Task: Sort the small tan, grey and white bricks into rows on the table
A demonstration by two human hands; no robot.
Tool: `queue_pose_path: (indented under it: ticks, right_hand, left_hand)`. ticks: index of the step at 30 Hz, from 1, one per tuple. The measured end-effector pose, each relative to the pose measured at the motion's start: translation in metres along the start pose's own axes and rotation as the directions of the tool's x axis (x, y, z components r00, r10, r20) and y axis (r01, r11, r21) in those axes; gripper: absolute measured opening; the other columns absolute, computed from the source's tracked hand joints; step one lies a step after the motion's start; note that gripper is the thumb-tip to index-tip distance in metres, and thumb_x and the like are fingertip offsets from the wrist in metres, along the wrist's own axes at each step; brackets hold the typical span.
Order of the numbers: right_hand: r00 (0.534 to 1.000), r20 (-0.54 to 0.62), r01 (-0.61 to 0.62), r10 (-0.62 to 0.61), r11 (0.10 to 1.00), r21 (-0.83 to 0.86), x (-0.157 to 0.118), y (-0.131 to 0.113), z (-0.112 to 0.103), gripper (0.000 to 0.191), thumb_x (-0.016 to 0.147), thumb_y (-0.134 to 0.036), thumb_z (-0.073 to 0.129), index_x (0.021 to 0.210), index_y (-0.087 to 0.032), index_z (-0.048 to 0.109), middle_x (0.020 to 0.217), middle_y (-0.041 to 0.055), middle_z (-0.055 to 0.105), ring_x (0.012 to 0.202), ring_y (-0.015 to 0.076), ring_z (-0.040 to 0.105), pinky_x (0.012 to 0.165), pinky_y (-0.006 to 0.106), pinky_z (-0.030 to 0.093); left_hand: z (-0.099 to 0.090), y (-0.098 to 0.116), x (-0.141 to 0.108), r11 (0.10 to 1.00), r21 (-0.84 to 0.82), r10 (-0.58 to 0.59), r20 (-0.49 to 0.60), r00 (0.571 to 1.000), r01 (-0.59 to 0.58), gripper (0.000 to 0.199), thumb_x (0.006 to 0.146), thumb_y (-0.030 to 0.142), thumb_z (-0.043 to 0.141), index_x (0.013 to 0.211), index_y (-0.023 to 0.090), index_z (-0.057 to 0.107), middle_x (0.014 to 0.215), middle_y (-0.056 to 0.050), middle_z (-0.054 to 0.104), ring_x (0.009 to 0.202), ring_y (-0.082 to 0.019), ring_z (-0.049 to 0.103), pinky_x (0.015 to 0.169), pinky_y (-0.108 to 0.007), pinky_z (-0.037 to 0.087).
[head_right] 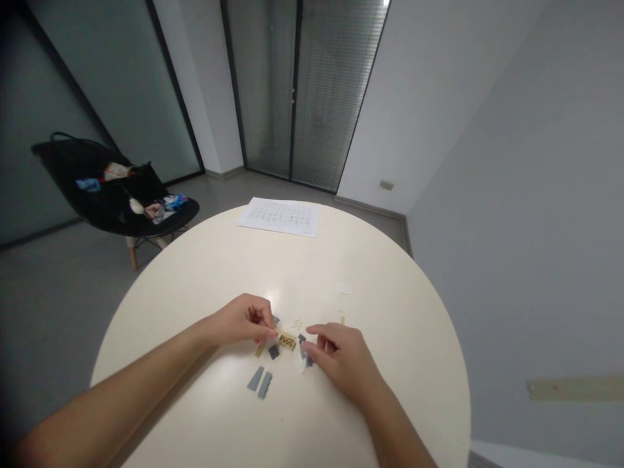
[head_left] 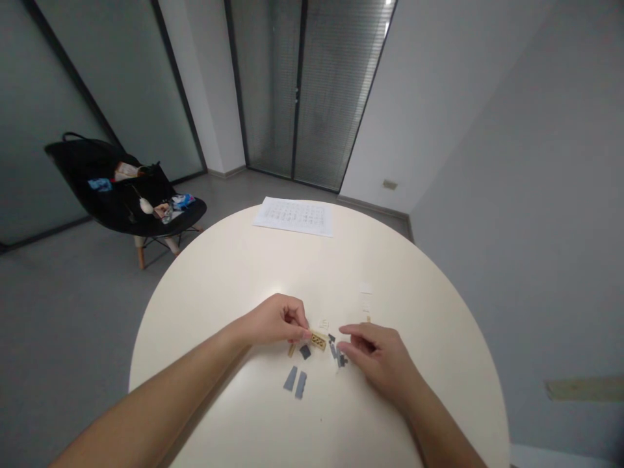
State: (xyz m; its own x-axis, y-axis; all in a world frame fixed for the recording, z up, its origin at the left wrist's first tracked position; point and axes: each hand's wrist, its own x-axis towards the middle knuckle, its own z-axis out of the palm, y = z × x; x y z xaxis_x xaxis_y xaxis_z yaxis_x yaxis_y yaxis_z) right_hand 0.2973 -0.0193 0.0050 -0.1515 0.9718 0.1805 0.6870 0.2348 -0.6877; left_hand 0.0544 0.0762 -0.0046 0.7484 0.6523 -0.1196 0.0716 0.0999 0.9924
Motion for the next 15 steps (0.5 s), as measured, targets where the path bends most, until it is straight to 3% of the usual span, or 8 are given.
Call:
queue_pose_path:
  ticks: [7, 12, 15]
  right_hand:
    - [0.983, 0.041, 0.178, -0.178, 0.984, 0.006, 0.002, -0.015, 0.013, 0.017, 0.09, -0.031, 0.059, 0.092, -0.023, 0.074, 0.07, 0.0024, 0.069, 0.059, 0.0117, 0.057, 0.057, 0.023, 0.041]
    - [0.978, -0.049, 0.205, -0.202, 0.978, 0.044, 0.004, -0.011, 0.015, 0.015, 0.089, -0.026, 0.06, 0.092, -0.021, 0.073, 0.078, 0.0039, 0.073, 0.067, 0.0127, 0.064, 0.061, 0.022, 0.047]
    - [0.978, -0.149, 0.147, -0.145, 0.989, 0.007, 0.004, -0.005, 0.008, 0.014, 0.087, -0.028, 0.062, 0.091, -0.022, 0.073, 0.081, 0.0039, 0.074, 0.065, 0.0128, 0.064, 0.059, 0.023, 0.048]
  left_hand:
    - [0.013, 0.003, -0.001, 0.999, -0.028, -0.031, 0.026, 0.999, 0.031, 0.036, 0.064, 0.04, 0.082, 0.069, 0.011, 0.062, 0.057, -0.002, 0.065, 0.046, -0.009, 0.056, 0.044, -0.02, 0.044]
    - [0.013, 0.002, 0.0, 1.0, -0.014, -0.012, 0.026, 1.0, 0.012, 0.029, 0.067, 0.034, 0.081, 0.073, 0.011, 0.064, 0.064, -0.005, 0.069, 0.052, -0.011, 0.06, 0.048, -0.021, 0.045]
    - [0.009, 0.003, 0.001, 0.999, 0.016, 0.044, 0.005, 0.999, -0.044, 0.022, 0.072, 0.029, 0.077, 0.078, 0.01, 0.067, 0.07, -0.007, 0.071, 0.061, -0.013, 0.063, 0.056, -0.023, 0.047]
